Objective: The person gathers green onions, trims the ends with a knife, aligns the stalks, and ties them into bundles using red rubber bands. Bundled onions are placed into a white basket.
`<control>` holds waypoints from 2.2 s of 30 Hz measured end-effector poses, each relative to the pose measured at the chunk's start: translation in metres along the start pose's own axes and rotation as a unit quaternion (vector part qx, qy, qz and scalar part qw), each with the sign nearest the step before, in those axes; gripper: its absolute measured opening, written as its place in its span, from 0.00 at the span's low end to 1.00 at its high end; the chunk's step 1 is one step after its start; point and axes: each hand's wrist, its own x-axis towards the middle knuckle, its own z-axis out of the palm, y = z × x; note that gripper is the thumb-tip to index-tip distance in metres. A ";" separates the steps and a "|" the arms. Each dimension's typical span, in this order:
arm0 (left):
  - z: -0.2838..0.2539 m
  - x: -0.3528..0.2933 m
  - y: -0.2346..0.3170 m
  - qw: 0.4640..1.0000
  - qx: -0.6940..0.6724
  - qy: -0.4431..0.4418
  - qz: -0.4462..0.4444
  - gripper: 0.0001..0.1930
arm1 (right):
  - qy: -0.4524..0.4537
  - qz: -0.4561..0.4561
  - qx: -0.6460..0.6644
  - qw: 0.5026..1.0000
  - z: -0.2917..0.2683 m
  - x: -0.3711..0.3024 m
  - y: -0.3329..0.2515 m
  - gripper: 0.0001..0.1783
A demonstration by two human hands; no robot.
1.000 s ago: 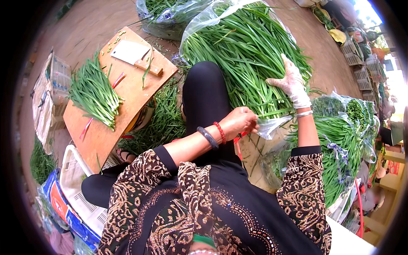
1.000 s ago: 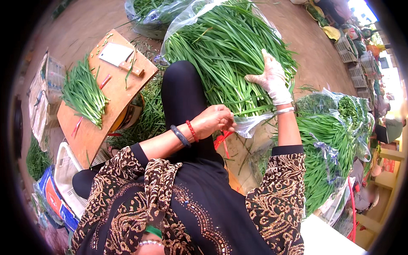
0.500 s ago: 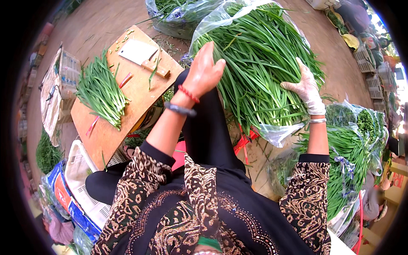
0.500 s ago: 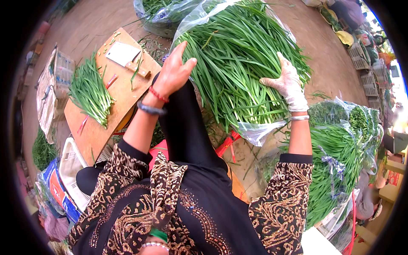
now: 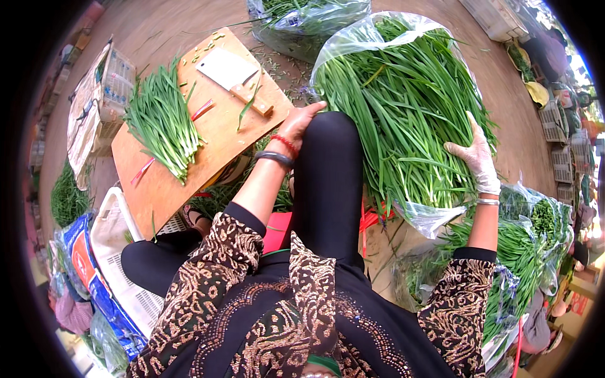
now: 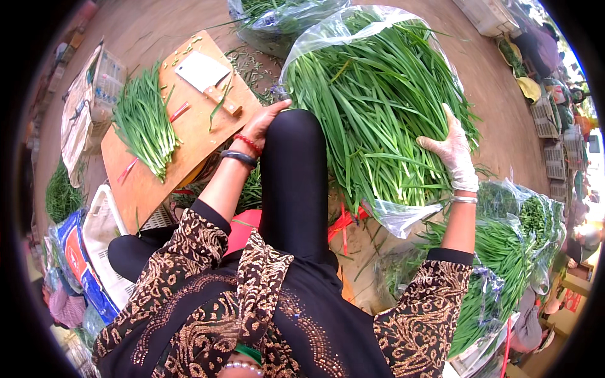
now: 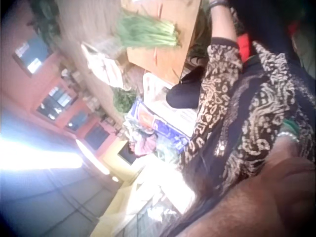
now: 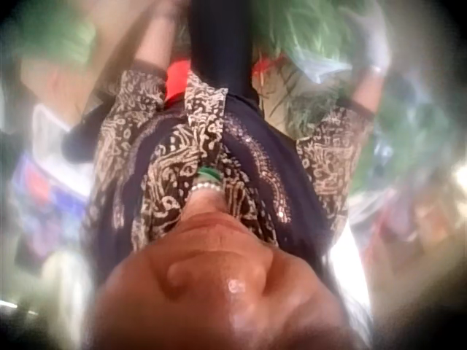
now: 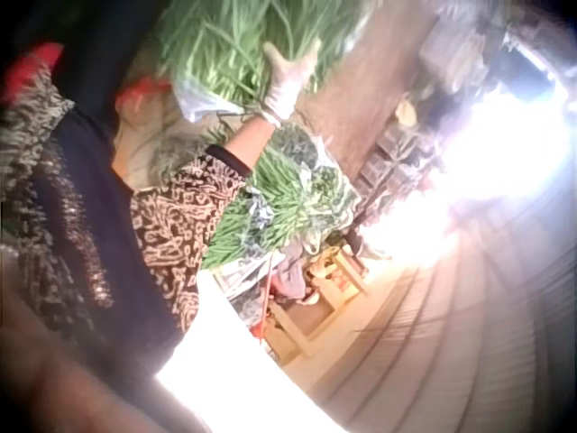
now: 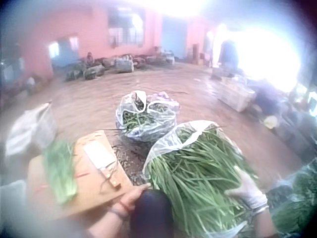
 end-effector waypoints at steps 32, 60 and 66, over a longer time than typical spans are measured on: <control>0.038 -0.016 0.066 0.887 0.401 0.115 0.199 0.16 | 0.093 -0.165 -0.095 0.977 -0.044 0.031 -0.159 0.29; 0.028 0.000 0.043 0.887 0.379 0.127 0.230 0.17 | -0.128 -0.018 -0.224 0.966 0.184 0.187 -0.226 0.37; 0.017 0.011 0.035 0.964 0.200 0.049 0.169 0.12 | -0.150 -0.008 -0.017 0.989 0.166 0.200 -0.182 0.45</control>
